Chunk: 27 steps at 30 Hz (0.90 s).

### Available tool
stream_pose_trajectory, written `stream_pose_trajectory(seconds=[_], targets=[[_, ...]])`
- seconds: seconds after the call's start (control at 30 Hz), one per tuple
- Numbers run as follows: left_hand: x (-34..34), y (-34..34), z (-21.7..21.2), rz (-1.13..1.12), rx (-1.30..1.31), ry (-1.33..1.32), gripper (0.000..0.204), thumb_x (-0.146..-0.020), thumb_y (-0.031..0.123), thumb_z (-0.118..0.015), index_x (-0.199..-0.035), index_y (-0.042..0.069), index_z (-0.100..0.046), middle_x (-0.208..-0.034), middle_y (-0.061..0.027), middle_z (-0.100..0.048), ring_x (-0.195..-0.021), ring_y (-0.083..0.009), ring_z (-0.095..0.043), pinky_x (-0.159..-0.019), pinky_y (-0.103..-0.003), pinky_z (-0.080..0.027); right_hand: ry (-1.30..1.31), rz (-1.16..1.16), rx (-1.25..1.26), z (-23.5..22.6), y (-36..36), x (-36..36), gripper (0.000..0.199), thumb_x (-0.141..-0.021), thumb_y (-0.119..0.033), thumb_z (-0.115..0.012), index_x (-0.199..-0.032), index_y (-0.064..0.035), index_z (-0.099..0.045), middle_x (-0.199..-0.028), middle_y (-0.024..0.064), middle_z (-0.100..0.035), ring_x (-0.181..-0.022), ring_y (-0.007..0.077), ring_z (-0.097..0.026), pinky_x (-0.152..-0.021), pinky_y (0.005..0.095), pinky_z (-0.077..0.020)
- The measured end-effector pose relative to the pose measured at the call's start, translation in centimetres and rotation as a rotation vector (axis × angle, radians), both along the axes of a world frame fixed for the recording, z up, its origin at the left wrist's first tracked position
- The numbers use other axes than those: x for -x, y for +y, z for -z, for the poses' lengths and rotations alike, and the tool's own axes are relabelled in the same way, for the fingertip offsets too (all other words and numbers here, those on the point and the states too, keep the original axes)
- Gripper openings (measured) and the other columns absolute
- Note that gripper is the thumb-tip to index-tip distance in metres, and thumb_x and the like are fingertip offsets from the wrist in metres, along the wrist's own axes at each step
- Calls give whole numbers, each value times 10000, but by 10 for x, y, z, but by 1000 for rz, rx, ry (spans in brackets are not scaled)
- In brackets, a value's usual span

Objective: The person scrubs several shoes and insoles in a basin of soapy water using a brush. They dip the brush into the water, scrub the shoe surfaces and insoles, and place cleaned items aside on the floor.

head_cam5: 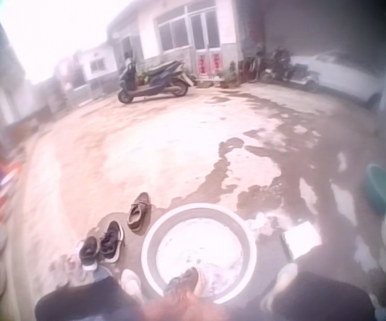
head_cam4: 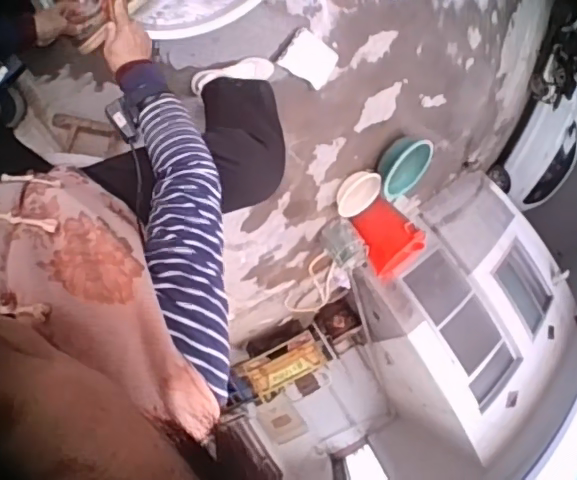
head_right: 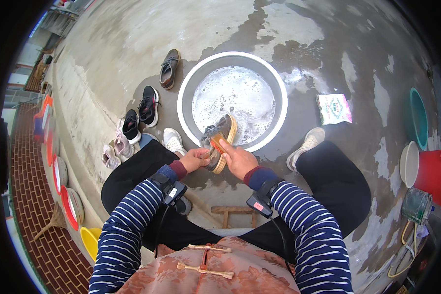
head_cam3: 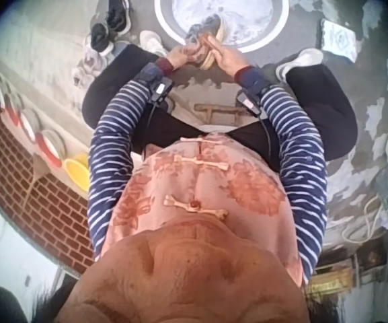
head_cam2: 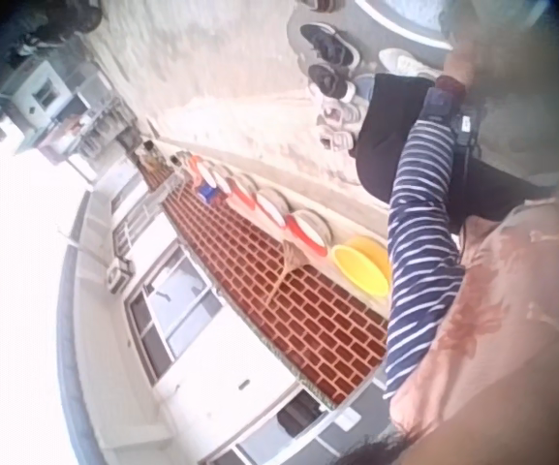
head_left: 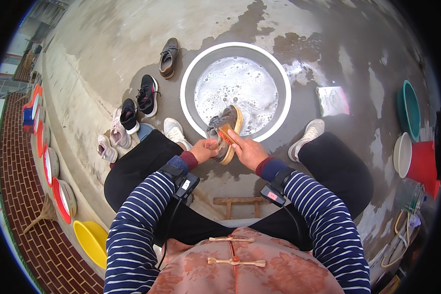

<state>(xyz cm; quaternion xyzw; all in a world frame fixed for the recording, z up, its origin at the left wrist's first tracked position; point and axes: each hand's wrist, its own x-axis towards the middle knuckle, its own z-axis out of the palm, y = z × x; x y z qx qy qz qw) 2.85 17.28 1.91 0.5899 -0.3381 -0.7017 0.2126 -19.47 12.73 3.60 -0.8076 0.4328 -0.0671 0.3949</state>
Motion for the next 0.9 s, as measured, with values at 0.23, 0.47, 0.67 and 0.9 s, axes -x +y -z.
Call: stream_pose_trajectory(seconds=[0.23,0.47,0.67,0.9], targets=[[-10,-7,-3,-8,-40,-93,292,-894,58,-599,-1184,83,-585,-911,84,-598,-800,-36,-576,-677,-208,-493,-109,-159,-67,-6,0,-10,515,-954,-279,-498,-1446,-242,-349,-778,216,-590,-705,381,-602,-655,474,-476],[-11,-8,8,48,-33,0,272,-913,72,-594,-1185,85,-584,-956,81,-615,-834,-36,-577,-690,-213,-490,23,36,20,17,-18,-5,492,-960,-320,-477,-1437,-284,-362,-740,192,-599,-692,376,-609,-655,473,-485],[-6,-9,12,178,67,53,242,-913,51,-584,-1154,72,-575,-930,65,-607,-821,-39,-565,-673,-216,-489,53,121,58,22,-28,2,503,-950,-295,-503,-1435,-277,-371,-725,188,-588,-690,368,-599,-653,462,-476],[-10,-3,8,-28,-53,-115,246,-862,-17,-599,-1093,65,-615,-852,55,-600,-720,-45,-543,-622,-217,-457,-193,-58,9,-2,21,4,540,-932,-228,-545,-1436,-308,-369,-738,175,-542,-668,359,-577,-629,452,-459]])
